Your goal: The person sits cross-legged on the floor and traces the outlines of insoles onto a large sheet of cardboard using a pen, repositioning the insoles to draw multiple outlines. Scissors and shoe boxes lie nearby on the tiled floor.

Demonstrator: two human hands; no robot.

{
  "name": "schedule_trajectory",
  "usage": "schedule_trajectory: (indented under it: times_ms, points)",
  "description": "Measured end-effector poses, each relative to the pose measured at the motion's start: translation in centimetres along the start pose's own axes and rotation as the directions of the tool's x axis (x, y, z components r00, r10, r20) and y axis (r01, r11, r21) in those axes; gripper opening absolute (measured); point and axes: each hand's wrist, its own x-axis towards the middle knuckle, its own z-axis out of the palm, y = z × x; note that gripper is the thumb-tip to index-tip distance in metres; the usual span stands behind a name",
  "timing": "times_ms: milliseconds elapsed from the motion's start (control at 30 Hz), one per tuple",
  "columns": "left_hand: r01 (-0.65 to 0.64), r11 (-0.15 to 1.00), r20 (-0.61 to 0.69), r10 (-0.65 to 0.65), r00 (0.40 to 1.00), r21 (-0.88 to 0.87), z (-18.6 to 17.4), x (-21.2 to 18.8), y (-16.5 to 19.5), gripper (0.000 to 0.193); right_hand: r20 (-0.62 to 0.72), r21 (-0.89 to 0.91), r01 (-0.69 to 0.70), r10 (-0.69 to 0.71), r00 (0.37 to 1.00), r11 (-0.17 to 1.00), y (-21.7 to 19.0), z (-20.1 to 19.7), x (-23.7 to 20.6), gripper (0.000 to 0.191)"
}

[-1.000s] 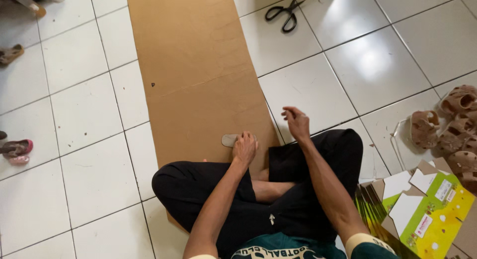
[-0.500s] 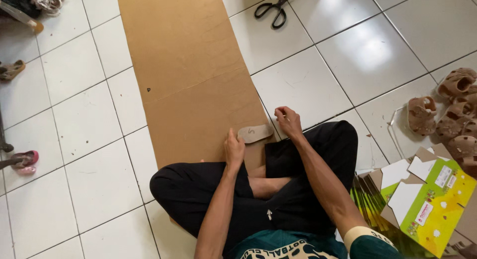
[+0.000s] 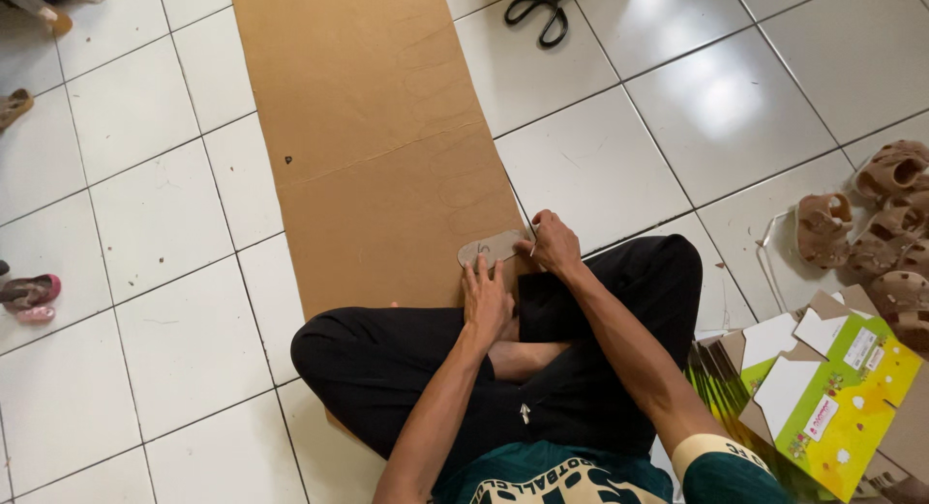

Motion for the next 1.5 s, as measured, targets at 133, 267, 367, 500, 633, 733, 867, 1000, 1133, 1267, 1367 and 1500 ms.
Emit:
schedule_trajectory:
  times_ms: [133, 267, 367, 500, 633, 733, 867, 1000, 1133, 1267, 1367, 1500]
  points:
    - [0.028, 1.0, 0.0, -0.028, 1.0, 0.008, 0.3, 0.3, -0.1, 0.079, -0.013, 0.028, -0.015, 0.015, 1.0, 0.999, 0.0, 0.2, 0.2, 0.068]
    - [0.034, 0.999, 0.022, -0.033, 0.999, -0.038, 0.5, 0.4, -0.2, 0.081, -0.016, 0.018, -0.027, 0.028, 0.999, 0.999, 0.0, 0.3, 0.3, 0.069]
    - [0.036, 0.999, 0.037, -0.034, 0.999, -0.039, 0.5, 0.5, -0.3, 0.082, -0.026, 0.025, -0.017, 0.018, 0.999, 1.0, 0.1, 0.3, 0.3, 0.068]
    - [0.032, 0.999, 0.05, -0.03, 0.998, -0.042, 0.6, 0.4, -0.4, 0.083, -0.005, 0.086, -0.026, 0.026, 1.0, 0.996, 0.2, 0.2, 0.4, 0.062]
    - [0.041, 0.998, 0.038, -0.039, 0.999, -0.043, 0.9, 0.5, -0.4, 0.081, -0.001, 0.107, -0.045, 0.046, 0.999, 0.993, 0.4, 0.2, 0.4, 0.062]
    - [0.035, 0.998, 0.033, -0.034, 0.999, -0.046, 0.9, 0.7, -0.4, 0.082, 0.001, 0.111, -0.058, 0.059, 0.998, 0.992, 0.3, 0.1, 0.4, 0.063]
    - [0.046, 0.997, 0.042, -0.044, 0.998, -0.069, 0.7, 0.7, -0.4, 0.083, 0.032, 0.099, -0.085, 0.082, 0.996, 0.991, -0.1, -0.1, 0.5, 0.061]
    - [0.053, 0.996, 0.036, -0.051, 0.998, -0.077, 0.5, 0.6, -0.2, 0.085, 0.035, 0.115, -0.095, 0.092, 0.995, 0.989, -0.1, -0.2, 0.5, 0.063]
    - [0.051, 0.997, 0.055, -0.048, 0.997, -0.06, 0.4, 0.7, -0.1, 0.086, -0.053, 0.164, -0.033, 0.042, 0.998, 0.986, 0.5, 0.2, 0.5, 0.053]
    - [0.046, 0.998, 0.042, -0.043, 0.998, -0.052, 0.6, 0.7, -0.2, 0.084, -0.153, 0.326, -0.047, 0.102, 0.983, 0.944, 1.3, 0.2, 0.6, 0.031]
    - [0.042, 0.998, 0.035, -0.04, 0.999, -0.055, 0.7, 0.6, -0.2, 0.083, -0.127, 0.322, -0.083, 0.13, 0.983, 0.943, 1.3, 0.2, 0.5, 0.033]
    - [0.05, 0.998, 0.037, -0.048, 0.998, -0.049, 0.6, 0.7, -0.1, 0.085, -0.028, 0.128, -0.077, 0.081, 0.996, 0.989, 0.6, 0.2, 0.5, 0.06]
